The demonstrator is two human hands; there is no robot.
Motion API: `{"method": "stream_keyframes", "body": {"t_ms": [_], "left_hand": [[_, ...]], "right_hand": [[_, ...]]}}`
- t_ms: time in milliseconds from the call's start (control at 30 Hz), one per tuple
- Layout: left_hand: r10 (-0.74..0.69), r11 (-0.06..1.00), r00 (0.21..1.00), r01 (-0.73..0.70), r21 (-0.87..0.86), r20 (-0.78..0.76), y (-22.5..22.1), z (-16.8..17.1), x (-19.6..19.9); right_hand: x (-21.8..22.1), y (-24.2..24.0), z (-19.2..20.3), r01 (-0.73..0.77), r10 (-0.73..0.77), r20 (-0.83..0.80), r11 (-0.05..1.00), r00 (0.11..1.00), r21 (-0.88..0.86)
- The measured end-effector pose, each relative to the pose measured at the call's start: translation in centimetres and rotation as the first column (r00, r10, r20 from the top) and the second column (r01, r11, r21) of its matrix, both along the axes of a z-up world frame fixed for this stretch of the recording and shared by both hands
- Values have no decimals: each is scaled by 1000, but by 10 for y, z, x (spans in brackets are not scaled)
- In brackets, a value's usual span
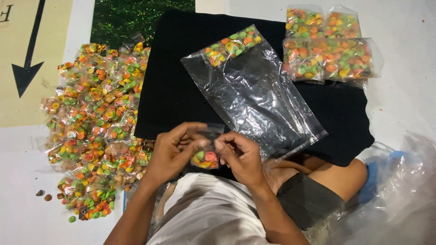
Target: Packing individual candies into plastic bags by hand while sitting on the floor.
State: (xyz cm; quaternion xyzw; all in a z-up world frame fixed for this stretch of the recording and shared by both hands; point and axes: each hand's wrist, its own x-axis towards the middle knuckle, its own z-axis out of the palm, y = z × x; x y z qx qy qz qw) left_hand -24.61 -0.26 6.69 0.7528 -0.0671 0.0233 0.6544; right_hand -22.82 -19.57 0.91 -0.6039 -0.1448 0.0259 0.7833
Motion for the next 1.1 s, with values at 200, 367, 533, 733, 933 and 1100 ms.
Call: {"method": "stream_keyframes", "body": {"t_ms": [200,367,533,733,933,1100], "left_hand": [[-37,999,999,36,-22,-39,3,-22,-7],[24,993,994,-36,109,109,-3,-3,-2],[65,989,983,-86,120,172,-5,0,-2],[95,987,979,-117,113,181,-9,3,-5],[86,995,986,-78,-57,145,-10,-10,-7],[107,985,988,-90,-147,114,-11,-17,-6]], "right_hand": [[0,-4,3,61,-62,-7,998,998,-24],[0,-2,21,46,-46,-31,999,998,-6],[2,3,22,24,-25,18,999,1000,22],[2,0,24,71,-54,163,993,985,-98],[0,2,33,93,-56,257,986,965,-136],[-3,3,39,93,-47,306,986,951,-136]]}}
